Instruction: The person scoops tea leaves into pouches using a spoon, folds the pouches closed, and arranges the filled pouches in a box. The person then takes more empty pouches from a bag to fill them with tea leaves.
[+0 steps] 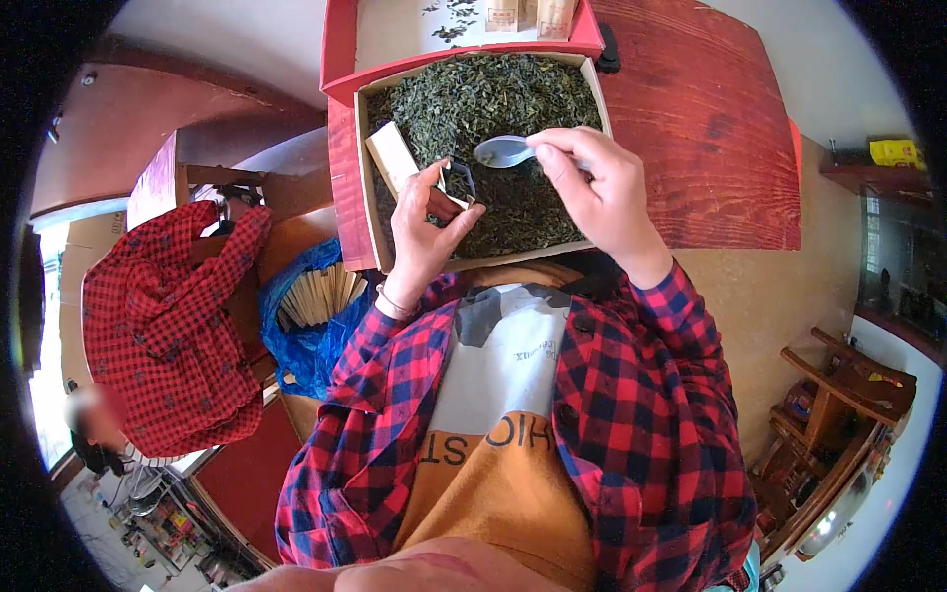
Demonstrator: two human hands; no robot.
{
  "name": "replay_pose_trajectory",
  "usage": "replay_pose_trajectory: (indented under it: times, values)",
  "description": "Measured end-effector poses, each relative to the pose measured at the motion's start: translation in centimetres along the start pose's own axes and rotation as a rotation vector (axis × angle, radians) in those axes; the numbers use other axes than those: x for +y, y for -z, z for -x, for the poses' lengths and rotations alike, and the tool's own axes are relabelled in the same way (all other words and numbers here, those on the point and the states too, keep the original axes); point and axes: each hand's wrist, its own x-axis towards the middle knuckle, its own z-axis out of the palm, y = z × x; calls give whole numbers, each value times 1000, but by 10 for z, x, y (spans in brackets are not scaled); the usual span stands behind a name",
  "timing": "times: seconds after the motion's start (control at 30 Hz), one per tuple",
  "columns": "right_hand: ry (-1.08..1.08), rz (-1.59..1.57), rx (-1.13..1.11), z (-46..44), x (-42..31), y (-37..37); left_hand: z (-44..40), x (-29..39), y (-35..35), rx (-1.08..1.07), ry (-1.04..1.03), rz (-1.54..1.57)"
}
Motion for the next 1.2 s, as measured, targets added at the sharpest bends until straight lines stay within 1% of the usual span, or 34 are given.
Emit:
replay_pose_trajectory:
  times: [0.07, 0.1, 0.17, 0.2, 0.3, 0.37, 0.43, 0.47, 0.5, 0.57, 0.6, 0.67, 0.77, 0.83, 0.87, 0.9, 0.97, 1.0, 1.1, 1.17, 1.2]
  values:
    - [223, 131, -48, -2, -14, 0, 0, 0, 0, -9, -9, -4]
    - [238, 188, -103, -1, -24, -4, 0, 0, -1, -8, -28, -18]
    - [478, 336, -151, -1, -18, -21, -1, 1, -2, -9, -48, -31]
    - [488, 359, -213, 0, -14, -28, -1, 2, -2, -3, -51, -39]
    - [523, 349, -254, 2, -10, -39, -1, 3, 0, -12, -36, -51]
    - [558, 331, -240, -1, -18, -33, 0, 5, 3, -27, -10, -56]
    - [589, 326, -137, -2, -28, -28, 0, 7, 2, -35, 26, -18]
    - [604, 357, -155, -1, -27, -28, -1, 7, 2, -34, 25, -17]
    - [606, 361, -155, -1, -22, -31, -1, 6, 1, -22, -5, -29]
    - [575, 412, -294, 0, -5, -40, -2, 4, -1, -7, -41, -38]
    - [578, 395, -306, 1, -3, -40, -1, 3, -2, -16, -39, -21]
    - [570, 365, -276, -2, -7, -35, 0, 1, -2, -13, -29, -8]
    - [530, 333, -215, -2, -17, -28, -1, 3, 0, -40, 53, -36]
    - [499, 366, -194, -2, -11, -28, -1, 3, 0, -38, 30, -56]
    - [495, 381, -242, -1, -7, -32, -2, 3, 0, -40, 7, -73]
    - [496, 384, -241, 1, -4, -35, -1, 3, 0, -40, 5, -71]
    - [504, 315, -253, 1, 0, -39, 0, 1, 1, -103, 58, -53]
    - [506, 312, -255, -2, -4, -36, -1, 1, 1, -99, 60, -55]
    - [361, 210, -176, -4, -14, -16, 0, 2, 2, -61, 73, -24]
    - [355, 166, -29, -6, -18, -5, -1, 2, 1, 14, 32, -4]
    - [386, 177, 14, -8, -17, -1, -1, 4, 5, -7, 59, 7]
